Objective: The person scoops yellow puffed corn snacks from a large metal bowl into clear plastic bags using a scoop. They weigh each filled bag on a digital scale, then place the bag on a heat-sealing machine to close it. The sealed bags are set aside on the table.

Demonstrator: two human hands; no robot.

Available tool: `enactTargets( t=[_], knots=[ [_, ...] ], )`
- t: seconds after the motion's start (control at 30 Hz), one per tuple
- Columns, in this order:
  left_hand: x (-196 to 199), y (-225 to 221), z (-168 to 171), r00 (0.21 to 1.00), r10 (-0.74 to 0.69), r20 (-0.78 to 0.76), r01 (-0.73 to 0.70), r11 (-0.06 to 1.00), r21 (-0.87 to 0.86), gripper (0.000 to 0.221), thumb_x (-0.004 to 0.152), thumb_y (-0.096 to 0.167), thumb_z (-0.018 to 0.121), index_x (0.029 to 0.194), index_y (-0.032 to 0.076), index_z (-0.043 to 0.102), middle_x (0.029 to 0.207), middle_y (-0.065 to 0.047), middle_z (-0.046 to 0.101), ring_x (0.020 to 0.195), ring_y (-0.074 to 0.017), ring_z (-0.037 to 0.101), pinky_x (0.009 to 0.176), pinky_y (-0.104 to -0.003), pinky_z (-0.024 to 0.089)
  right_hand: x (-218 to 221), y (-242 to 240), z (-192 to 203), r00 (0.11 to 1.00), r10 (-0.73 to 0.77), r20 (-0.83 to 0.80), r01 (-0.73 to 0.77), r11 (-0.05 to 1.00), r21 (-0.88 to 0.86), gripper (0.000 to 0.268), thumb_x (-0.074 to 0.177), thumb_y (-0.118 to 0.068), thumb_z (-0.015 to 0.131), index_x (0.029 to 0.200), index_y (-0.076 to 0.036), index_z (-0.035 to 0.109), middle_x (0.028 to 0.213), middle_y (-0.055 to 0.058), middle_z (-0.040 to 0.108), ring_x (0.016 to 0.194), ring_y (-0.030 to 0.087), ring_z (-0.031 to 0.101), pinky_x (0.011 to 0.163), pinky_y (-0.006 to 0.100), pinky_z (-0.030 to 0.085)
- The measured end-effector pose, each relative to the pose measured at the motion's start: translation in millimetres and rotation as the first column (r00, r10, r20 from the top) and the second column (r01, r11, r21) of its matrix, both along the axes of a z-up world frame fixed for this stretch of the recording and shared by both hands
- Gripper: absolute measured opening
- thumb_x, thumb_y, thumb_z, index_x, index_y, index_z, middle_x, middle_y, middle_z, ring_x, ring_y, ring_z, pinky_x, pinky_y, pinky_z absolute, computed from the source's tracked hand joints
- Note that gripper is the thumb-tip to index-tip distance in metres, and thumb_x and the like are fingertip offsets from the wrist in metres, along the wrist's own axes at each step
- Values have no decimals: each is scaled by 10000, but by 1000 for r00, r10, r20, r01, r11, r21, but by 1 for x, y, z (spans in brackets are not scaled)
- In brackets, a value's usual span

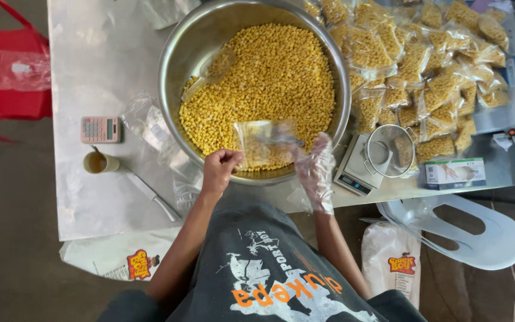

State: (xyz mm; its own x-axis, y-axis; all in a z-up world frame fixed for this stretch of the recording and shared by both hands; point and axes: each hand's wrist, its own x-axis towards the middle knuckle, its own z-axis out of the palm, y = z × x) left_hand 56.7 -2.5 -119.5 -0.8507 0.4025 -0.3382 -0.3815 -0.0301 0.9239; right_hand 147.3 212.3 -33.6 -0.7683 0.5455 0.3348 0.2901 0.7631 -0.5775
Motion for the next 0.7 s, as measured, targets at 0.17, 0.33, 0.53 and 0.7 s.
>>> enactTargets(
  t=[0.17, 0.33, 0.53, 0.7],
  knots=[
    [14, 11, 35, 841, -261, -474, 132, 949, -288, 251, 896, 209, 774, 880, -26, 689, 793, -61, 698, 706, -130, 666, 641, -300, 519, -11, -31, 9, 884, 449, 129, -196, 607, -770, 434, 987, -428, 656, 1142, -24, 686, 956, 123, 747, 799, 177, 736, 677, 287, 603],
    [16, 13, 29, 948, -284, -147, 274, 958, -80, 213, 930, 166, 731, 883, -34, 676, 792, -95, 715, 679, -145, 665, 615, -298, 545, -10, -33, -8, 865, 501, 32, -148, 314, -938, 407, 1045, -382, 605, 983, -7, 748, 787, 146, 744, 646, 161, 701, 596, 289, 582],
    [8, 3, 26, 851, -509, 133, 520, 852, -67, 207, 971, 236, 619, 1002, 40, 678, 851, -80, 731, 701, -188, 718, 627, -338, 615, 4, -12, -20, 731, 644, -224, -278, -19, -960, 324, 935, -358, 639, 1096, -88, 719, 906, 72, 782, 761, 154, 772, 659, 288, 641],
    [15, 9, 48, 618, -663, -422, 266, 681, -682, 249, 1012, 252, 584, 930, 28, 655, 876, -202, 683, 825, -422, 652, 715, -514, 504, 16, -33, -58, 831, 556, -20, -181, 237, -954, 231, 946, -280, 700, 937, -52, 731, 771, 74, 711, 626, 176, 685, 549, 308, 554]
  ],
)
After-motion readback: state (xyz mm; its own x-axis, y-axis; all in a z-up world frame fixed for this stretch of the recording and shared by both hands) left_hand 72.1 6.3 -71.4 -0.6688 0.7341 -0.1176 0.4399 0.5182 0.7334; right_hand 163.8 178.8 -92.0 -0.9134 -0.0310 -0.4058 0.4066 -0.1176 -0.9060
